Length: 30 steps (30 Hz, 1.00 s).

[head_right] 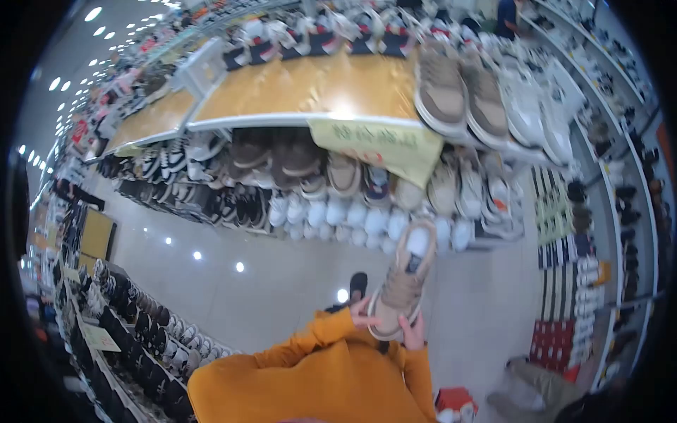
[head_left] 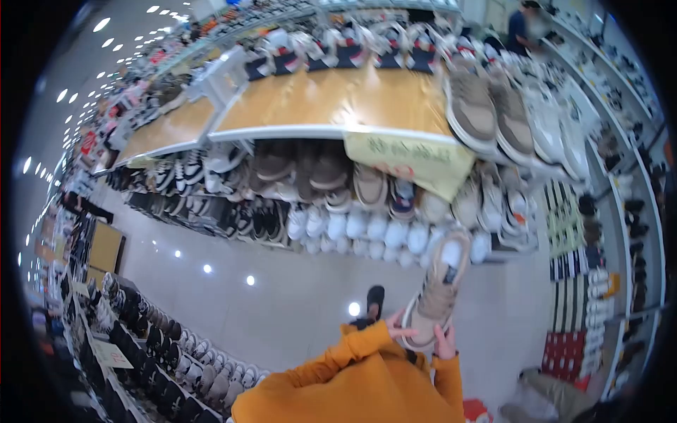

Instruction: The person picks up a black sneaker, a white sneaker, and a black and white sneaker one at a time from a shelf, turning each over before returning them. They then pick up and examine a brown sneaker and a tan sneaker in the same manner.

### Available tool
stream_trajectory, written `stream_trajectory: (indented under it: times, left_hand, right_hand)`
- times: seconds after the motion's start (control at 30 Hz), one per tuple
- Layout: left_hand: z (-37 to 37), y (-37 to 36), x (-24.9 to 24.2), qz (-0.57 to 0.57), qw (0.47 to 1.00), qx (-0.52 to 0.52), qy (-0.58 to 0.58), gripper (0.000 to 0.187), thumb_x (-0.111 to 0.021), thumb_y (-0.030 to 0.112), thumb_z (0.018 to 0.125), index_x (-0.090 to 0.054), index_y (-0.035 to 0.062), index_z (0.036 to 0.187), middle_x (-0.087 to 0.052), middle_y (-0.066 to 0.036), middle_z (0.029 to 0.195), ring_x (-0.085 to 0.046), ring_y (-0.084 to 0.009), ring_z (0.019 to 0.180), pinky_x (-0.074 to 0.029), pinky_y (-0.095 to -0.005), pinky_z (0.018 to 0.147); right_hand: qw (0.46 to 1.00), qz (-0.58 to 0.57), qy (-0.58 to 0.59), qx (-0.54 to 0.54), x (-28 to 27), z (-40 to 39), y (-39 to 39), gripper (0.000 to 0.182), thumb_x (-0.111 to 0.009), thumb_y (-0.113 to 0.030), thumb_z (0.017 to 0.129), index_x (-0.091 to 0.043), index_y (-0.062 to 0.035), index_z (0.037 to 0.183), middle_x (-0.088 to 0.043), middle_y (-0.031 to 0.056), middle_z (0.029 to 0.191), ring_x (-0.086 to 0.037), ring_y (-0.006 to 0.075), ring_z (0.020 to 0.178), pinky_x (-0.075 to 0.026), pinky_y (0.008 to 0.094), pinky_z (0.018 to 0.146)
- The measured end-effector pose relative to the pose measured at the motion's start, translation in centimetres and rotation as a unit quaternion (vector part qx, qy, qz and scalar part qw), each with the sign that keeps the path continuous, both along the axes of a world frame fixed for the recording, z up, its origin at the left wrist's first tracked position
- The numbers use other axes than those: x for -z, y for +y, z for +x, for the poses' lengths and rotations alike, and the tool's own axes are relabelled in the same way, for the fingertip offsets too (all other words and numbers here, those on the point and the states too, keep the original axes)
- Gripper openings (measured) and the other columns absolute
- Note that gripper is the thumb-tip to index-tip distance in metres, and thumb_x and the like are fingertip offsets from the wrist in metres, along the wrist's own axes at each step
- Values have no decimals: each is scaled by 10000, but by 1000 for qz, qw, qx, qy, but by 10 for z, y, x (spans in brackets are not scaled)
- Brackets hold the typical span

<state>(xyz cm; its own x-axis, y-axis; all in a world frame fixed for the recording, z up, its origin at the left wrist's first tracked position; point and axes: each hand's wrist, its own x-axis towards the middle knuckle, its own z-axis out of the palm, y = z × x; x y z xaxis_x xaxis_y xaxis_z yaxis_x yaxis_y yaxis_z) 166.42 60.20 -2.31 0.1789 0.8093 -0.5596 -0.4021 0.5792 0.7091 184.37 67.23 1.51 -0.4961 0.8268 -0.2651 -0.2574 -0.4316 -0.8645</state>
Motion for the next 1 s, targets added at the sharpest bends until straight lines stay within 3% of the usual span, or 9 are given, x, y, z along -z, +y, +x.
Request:
stream_trajectory:
  times: [0.07,0.2,0.37,0.47,0.57,0.7,0.87,0.93,1.0]
  left_hand:
    - [9,-4,-43,10,994,-64,-91,792,-700,157,743,-210,108,1363,-530,-74,1098,-541,-124,946,-459,-225,729]
    - [16,-2,-21,29,969,-141,-199,713,-668,131,763,-256,114,1344,-491,-55,1172,-526,-128,1013,-459,-235,792]
    - [3,12,-37,2,969,-191,-159,693,-643,85,764,-257,99,1340,-437,-75,1237,-468,-174,1111,-422,-282,888]
    - [-18,33,-57,-12,970,-208,-126,725,-652,50,743,-246,85,1342,-429,-102,1247,-457,-206,1131,-416,-326,915]
    - [-39,55,-35,31,954,-260,-144,714,-648,27,736,-258,76,1333,-443,-118,1232,-467,-222,1120,-420,-351,917]
    - [-75,104,-24,84,936,-305,-152,688,-650,53,724,-292,65,1311,-468,-137,1198,-484,-249,1102,-425,-379,910]
    - [-128,168,-29,146,922,-309,-180,596,-610,96,757,-329,71,1283,-443,-119,1226,-467,-240,1124,-413,-357,925]
    - [-151,190,3,181,933,-293,-107,552,-604,73,768,-351,73,1258,-432,-118,1237,-467,-229,1123,-412,-348,929]
    - [-174,211,26,161,934,-282,-147,460,-569,38,800,-381,76,1217,-414,-109,1256,-458,-206,1134,-409,-333,934]
  right_hand:
    - [1000,-2,-12,10,4,7,-7,517,-571,-118,828,-338,31,1264,-466,112,1206,-437,176,1103,-326,300,951]
    - [999,-37,-22,-21,15,12,-3,488,-552,-142,855,-343,29,1261,-474,103,1189,-444,166,1088,-336,287,934]
    - [993,-102,-6,-53,8,-10,21,521,-557,-143,860,-305,36,1279,-447,106,1212,-438,167,1094,-337,287,931]
    - [991,-111,-65,-45,-14,-33,42,600,-560,-111,854,-218,8,1332,-412,120,1246,-433,170,1100,-337,292,934]
    - [996,-20,2,-87,-42,-56,68,672,-561,-89,850,-140,-39,1371,-391,138,1260,-434,182,1104,-342,295,933]
    - [983,55,13,-172,-35,-79,115,723,-579,-71,834,-119,-89,1391,-380,154,1267,-458,184,1079,-375,297,913]
    - [972,116,-23,-202,-51,-117,169,698,-611,-110,818,-200,-98,1382,-333,160,1325,-481,187,1057,-396,307,895]
    - [965,157,-29,-210,-41,-130,189,688,-600,-99,823,-202,-104,1384,-299,164,1351,-483,193,1065,-397,310,893]
    - [959,189,-29,-208,-33,-144,205,683,-596,-92,823,-204,-100,1384,-252,161,1384,-475,206,1088,-412,317,879]
